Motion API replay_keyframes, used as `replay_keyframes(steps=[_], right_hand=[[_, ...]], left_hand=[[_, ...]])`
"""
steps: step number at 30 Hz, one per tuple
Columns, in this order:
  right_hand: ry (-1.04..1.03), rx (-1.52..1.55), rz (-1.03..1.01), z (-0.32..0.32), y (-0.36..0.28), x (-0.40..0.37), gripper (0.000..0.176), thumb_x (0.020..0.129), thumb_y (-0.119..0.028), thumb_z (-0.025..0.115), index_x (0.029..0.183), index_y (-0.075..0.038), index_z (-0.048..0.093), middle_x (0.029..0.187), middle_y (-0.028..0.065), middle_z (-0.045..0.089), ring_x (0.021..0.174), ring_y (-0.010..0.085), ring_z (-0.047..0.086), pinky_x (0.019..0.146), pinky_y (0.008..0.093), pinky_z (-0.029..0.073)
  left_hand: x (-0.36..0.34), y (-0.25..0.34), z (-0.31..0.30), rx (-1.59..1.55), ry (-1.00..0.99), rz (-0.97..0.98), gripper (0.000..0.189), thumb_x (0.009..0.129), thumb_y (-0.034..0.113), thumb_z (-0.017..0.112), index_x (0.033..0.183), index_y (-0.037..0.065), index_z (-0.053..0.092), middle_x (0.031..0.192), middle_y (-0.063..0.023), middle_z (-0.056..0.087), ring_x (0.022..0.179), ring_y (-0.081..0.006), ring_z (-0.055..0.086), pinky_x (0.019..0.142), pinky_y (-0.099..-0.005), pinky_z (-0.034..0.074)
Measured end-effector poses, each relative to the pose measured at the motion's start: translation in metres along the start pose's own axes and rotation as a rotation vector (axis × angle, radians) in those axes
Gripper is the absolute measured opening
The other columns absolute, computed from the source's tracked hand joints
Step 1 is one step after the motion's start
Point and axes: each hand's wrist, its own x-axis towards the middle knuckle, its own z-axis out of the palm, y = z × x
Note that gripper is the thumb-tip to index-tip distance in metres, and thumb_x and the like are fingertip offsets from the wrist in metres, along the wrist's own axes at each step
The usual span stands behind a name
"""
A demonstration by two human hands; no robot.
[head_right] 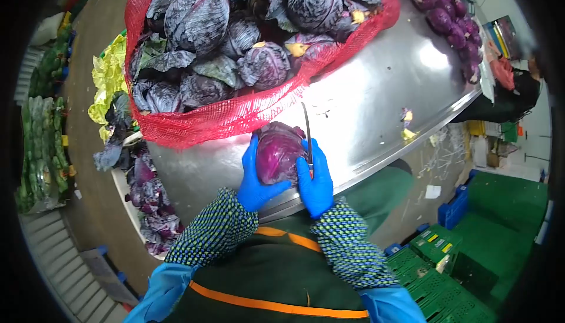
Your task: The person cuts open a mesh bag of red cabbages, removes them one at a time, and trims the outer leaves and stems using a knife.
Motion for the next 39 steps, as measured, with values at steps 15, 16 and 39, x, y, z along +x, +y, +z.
replay_keyframes(steps=[15, 16, 39], right_hand=[[-0.358, -0.347, -0.106, -0.041, -0.048, 0.007, 0.044, 0.088, -0.008, 0.05, 0.132, -0.01, 0.047, 0.077, 0.01, 0.05, 0.067, 0.0171, 0.052, 0.067, 0.0286, 0.045], [-0.379, -0.417, -0.095, -0.037, -0.047, 0.01, 0.043, 0.088, -0.009, 0.05, 0.131, -0.01, 0.048, 0.08, 0.0111, 0.053, 0.069, 0.0175, 0.054, 0.067, 0.029, 0.046], [-0.226, 0.812, 0.535, -0.072, -0.033, 0.01, 0.013, 0.083, -0.012, 0.06, 0.09, -0.002, 0.057, 0.069, 0.0073, 0.058, 0.049, 0.0106, 0.052, 0.05, 0.022, 0.043]], left_hand=[[0.016, 0.033, -0.037, 0.349, -0.136, 0.014, 0.105, 0.052, 0.021, 0.085, 0.137, 0.002, 0.025, 0.13, -0.0191, 0.032, 0.12, -0.033, 0.037, 0.103, -0.0426, 0.032], [0.016, 0.034, -0.034, 0.343, -0.141, 0.01, 0.105, 0.052, 0.021, 0.085, 0.137, 0.002, 0.025, 0.13, -0.0191, 0.032, 0.12, -0.033, 0.037, 0.103, -0.0426, 0.032], [0.024, 0.034, -0.04, 0.286, -0.341, 0.052, 0.085, 0.071, 0.015, 0.074, 0.141, 0.006, 0.027, 0.142, -0.0216, 0.026, 0.135, -0.0333, 0.023, 0.109, -0.0412, 0.023]])
